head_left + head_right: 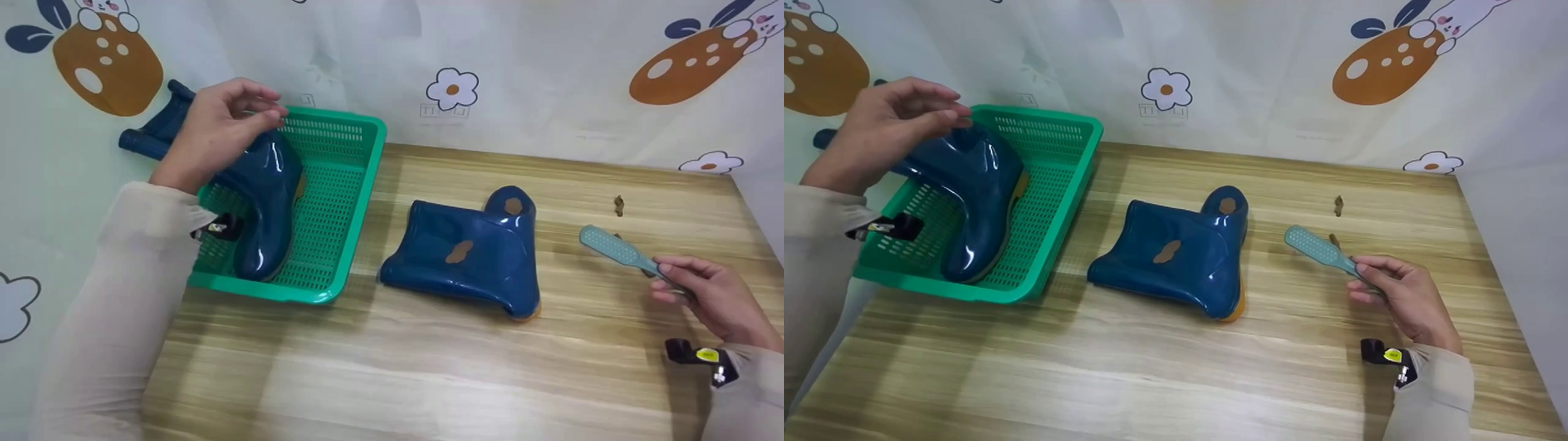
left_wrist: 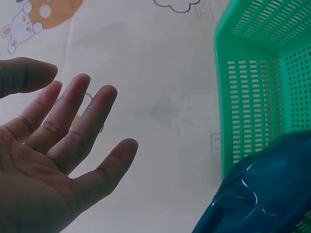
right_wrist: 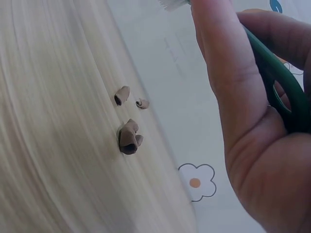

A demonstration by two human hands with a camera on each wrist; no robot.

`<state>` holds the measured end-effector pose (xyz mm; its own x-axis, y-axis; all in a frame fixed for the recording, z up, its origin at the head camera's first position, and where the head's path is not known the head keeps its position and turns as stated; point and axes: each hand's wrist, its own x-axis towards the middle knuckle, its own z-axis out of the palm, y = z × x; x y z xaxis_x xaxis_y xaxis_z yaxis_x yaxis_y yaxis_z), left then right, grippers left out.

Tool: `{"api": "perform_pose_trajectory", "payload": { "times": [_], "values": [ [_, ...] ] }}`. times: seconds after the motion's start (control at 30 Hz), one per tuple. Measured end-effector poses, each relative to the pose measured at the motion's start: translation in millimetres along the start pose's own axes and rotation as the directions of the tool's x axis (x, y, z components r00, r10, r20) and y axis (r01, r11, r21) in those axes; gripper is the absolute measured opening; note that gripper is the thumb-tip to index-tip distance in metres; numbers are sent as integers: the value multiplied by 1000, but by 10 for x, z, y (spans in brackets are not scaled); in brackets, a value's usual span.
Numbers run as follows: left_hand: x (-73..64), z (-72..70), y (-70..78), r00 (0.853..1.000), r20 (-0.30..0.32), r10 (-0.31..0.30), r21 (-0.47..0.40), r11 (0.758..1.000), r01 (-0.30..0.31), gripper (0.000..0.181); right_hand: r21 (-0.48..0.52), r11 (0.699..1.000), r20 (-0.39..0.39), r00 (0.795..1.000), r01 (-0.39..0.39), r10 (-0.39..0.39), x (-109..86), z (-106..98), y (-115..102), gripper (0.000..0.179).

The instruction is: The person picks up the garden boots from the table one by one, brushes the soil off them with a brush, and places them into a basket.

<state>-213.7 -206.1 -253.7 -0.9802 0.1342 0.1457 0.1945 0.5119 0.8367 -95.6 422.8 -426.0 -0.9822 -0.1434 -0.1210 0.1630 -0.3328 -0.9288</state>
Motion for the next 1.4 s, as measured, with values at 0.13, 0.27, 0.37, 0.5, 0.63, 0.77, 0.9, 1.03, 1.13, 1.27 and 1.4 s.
{"api": "perform_pose_trajectory", "payload": {
  "times": [0.13, 0.27, 0.37, 0.5, 0.63, 0.77, 0.9, 1.03, 1.13, 1.27, 1.4],
  "values": [
    [-3, 98, 37, 997, 51, 50, 24, 998, -51, 30, -9, 1000, 2, 1000, 0, 0, 23, 15, -2, 24],
    [-15, 203, 83, 991, 93, 92, 40, 995, -96, 30, -15, 1000, -8, 1000, -21, 21, 52, 48, -30, 22],
    [-38, 285, 123, 986, 131, 107, 45, 992, -114, 28, -24, 999, -4, 999, -37, 36, 78, 80, -57, 22],
    [-71, 402, 152, 973, 193, 124, 28, 991, -131, 27, -42, 998, 8, 999, -43, 43, 128, 127, -85, 22],
    [-104, 525, 161, 958, 256, 128, 12, 991, -136, 28, -41, 999, 60, 998, -9, 12, 177, 174, -101, 23],
    [-159, 645, 193, 944, 308, 115, -7, 993, -118, 30, -29, 999, 103, 995, 16, -13, 219, 215, -128, 25],
    [-206, 746, 200, 930, 351, 105, -74, 994, -84, 33, -41, 999, 105, 994, 13, -8, 245, 249, -157, 25],
    [-259, 838, 174, 919, 381, 104, -129, 990, -59, 33, -55, 998, 104, 995, -2, 8, 280, 288, -181, 24],
    [-307, 931, 165, 910, 400, 107, -148, 988, -51, 32, -90, 996, 82, 997, -7, 14, 302, 316, -202, 22],
    [-377, 1078, 174, 892, 439, 107, -160, 986, -39, 34, -111, 994, 91, 996, -1, 11, 322, 340, -217, 22],
    [-453, 1197, 197, 868, 494, 52, -206, 977, 58, 39, -99, 995, 116, 993, 6, 6, 347, 369, -215, 23]
  ]
}}
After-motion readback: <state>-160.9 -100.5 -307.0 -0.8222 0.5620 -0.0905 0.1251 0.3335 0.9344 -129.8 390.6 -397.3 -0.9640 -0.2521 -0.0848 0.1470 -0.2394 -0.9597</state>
